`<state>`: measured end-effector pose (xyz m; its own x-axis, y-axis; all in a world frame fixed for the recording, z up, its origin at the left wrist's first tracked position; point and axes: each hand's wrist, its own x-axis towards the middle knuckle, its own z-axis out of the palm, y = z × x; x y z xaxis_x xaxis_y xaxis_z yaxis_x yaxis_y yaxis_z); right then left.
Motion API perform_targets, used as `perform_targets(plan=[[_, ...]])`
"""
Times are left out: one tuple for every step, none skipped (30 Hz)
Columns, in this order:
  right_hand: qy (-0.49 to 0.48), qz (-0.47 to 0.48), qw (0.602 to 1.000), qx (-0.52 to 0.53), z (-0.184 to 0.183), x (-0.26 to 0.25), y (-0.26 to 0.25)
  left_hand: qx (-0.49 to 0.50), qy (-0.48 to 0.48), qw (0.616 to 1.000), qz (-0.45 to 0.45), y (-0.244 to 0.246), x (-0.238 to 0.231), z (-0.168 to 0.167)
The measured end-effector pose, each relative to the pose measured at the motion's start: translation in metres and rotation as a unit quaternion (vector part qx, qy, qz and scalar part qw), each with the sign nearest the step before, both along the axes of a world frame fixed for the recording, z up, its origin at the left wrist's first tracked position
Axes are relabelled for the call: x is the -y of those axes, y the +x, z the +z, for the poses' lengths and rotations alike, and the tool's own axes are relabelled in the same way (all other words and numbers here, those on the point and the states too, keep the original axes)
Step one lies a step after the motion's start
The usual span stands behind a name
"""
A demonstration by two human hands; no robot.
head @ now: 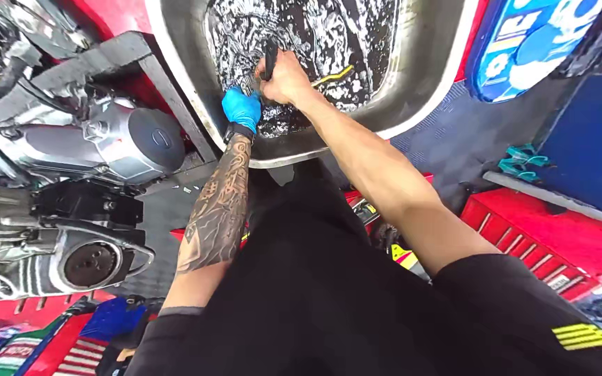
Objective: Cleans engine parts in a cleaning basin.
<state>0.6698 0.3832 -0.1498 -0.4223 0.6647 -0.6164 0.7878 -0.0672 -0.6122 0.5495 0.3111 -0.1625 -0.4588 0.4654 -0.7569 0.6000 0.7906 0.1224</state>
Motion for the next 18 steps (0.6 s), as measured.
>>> perform_targets(plan=[[0.016,-0.013,1.0,0.004,0.006,-0.011,-0.004,0.0,0.003,1.0,0.002,0.0,-0.003,0.0],[0.046,-0.043,0.998,-0.009,0.009,-0.016,-0.009,0.0,0.004,1.0,0.004,0.001,-0.003,0.0],[0.074,-0.072,0.994,-0.035,0.006,-0.015,-0.013,0.0,0.002,1.0,0.008,0.002,-0.003,0.001],[0.088,-0.086,0.991,-0.06,-0.002,-0.009,-0.016,0.001,-0.001,1.0,0.009,0.002,-0.001,0.002],[0.083,-0.09,0.99,-0.073,-0.011,0.002,-0.016,-0.001,-0.003,1.0,0.006,0.001,0.0,0.001],[0.068,-0.092,0.991,-0.074,-0.017,0.01,-0.012,-0.001,-0.005,1.0,0.003,0.001,0.0,-0.001],[0.039,-0.082,0.994,-0.058,-0.017,0.012,-0.005,-0.001,-0.005,1.0,0.001,0.002,0.0,-0.003],[0.013,-0.063,0.997,-0.037,-0.013,0.006,-0.002,-0.002,-0.005,1.0,0.007,0.001,0.0,-0.004],[-0.012,-0.042,0.999,-0.008,-0.004,-0.001,-0.002,-0.002,-0.009,1.0,0.007,0.0,0.002,-0.003],[-0.021,-0.035,0.999,0.018,0.004,-0.011,-0.005,-0.002,-0.009,1.0,0.008,0.0,0.002,-0.002],[-0.007,-0.043,0.999,0.026,0.01,-0.022,-0.009,-0.002,-0.004,1.0,0.01,0.001,0.0,-0.001],[0.025,-0.062,0.998,0.018,0.009,-0.027,-0.013,-0.001,0.003,1.0,0.012,0.003,-0.002,0.001],[0.057,-0.077,0.995,-0.008,0.004,-0.025,-0.016,-0.001,0.008,1.0,0.016,0.005,-0.002,0.003],[0.074,-0.078,0.994,-0.034,-0.004,-0.018,-0.017,-0.003,0.01,1.0,0.019,0.006,-0.002,0.004],[0.074,-0.069,0.994,-0.048,-0.01,-0.009,-0.015,-0.004,0.012,1.0,0.02,0.005,-0.003,0.003],[0.063,-0.058,0.995,-0.041,-0.012,-0.001,-0.009,-0.004,0.01,1.0,0.018,0.005,-0.002,0.002],[0.028,-0.039,0.999,-0.012,-0.007,0.001,-0.002,-0.002,0.008,1.0,0.016,0.006,-0.001,0.001],[-0.014,-0.018,1.0,0.021,0.0,-0.005,0.002,-0.003,0.007,1.0,0.014,0.005,-0.002,0.0]])
